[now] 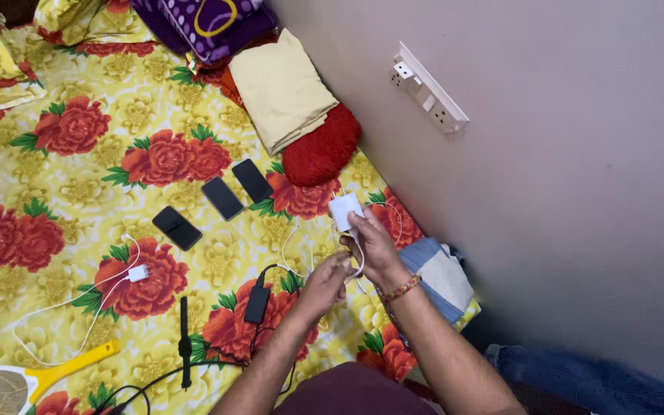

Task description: The person untangles charging cables and adapters on a bed, plugs a charger into the wall socket, and connects phones to charge, checking the charging indicator on one phone. They then plug in a second charger and connect a laptop to power.

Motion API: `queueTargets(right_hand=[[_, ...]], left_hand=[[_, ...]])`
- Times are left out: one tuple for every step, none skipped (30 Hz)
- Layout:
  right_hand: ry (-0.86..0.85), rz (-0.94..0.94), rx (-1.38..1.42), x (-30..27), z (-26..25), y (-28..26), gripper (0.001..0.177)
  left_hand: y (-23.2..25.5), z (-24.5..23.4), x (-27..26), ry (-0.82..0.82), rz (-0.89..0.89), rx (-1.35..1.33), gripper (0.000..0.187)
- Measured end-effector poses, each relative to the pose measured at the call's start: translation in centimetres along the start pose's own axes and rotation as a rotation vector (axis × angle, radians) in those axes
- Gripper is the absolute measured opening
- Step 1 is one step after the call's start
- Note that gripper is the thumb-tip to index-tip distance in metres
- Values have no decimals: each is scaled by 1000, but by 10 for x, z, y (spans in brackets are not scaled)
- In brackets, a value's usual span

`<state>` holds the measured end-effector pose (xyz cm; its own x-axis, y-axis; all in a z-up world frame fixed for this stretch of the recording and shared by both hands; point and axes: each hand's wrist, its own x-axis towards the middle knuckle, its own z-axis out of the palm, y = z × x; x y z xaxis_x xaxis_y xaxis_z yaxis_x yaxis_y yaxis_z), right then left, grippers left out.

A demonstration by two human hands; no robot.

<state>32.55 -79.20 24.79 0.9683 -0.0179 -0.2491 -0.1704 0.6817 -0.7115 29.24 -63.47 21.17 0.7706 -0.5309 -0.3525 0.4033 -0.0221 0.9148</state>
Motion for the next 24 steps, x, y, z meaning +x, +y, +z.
queueTargets(right_hand=[[2,7,-7,1,0,-2,36],[-1,19,-18,1,0,-3,36],[-4,28,-44,2,0,-2,38],[-11,46,-69,4,-2,3,40],[-19,64,-94,6,-6,11,42],[5,65,-267,8,-12,22,44],[25,62,-441,12,-20,37,47],[39,52,-617,19,-29,52,49],[51,94,-722,26,-39,71,49],[67,130,-827,35,-50,91,49],[81,165,-932,44,-62,113,50],[77,189,-979,52,-77,134,49],[72,213,-1027,61,-92,156,49],[63,293,-1043,73,-108,175,49],[55,374,-1059,85,-123,192,50],[49,458,-1078,98,-136,205,50],[-35,372,-1289,116,-145,213,47],[-37,371,-1409,126,-151,222,47],[-14,241,-1544,137,-151,230,48],[16,83,-1619,153,-148,236,48],[27,-78,-1644,174,-139,245,48],[-12,-202,-1621,196,-126,254,49],[-46,-317,-1587,219,-110,264,49],[-59,-398,-1574,244,-96,272,50]], left_hand=[[-6,-3,-5,0,-39,14,48],[-10,-6,-10,5,-76,22,47],[-13,-11,-12,44,-33,22,48],[-20,-18,-15,92,7,18,50],[-30,-27,-17,140,47,16,53],[-42,-35,-21,180,55,-20,52],[-55,-46,-23,221,64,-56,51],[-69,-60,-22,263,79,-90,50],[-86,-75,-28,335,66,-56,48],[-103,-92,-35,401,53,-20,47],[-120,-110,-42,467,39,16,45],[-139,-131,-48,529,19,-53,47],[-158,-154,-54,590,0,-123,48],[-176,-180,-54,645,-18,-191,50],[-192,-211,-56,734,-210,-25,57],[-207,-240,-59,812,-408,139,65],[-220,-267,-55,863,-382,312,69],[-231,-292,-51,908,-357,488,72],[-242,-310,-49,946,-330,666,76],[-249,-327,-43,928,-347,688,82],[-252,-341,-36,910,-365,710,89],[-253,-350,-28,889,-380,729,95],[-252,-355,-23,835,-524,751,104],[-249,-356,-14,775,-663,769,115]])
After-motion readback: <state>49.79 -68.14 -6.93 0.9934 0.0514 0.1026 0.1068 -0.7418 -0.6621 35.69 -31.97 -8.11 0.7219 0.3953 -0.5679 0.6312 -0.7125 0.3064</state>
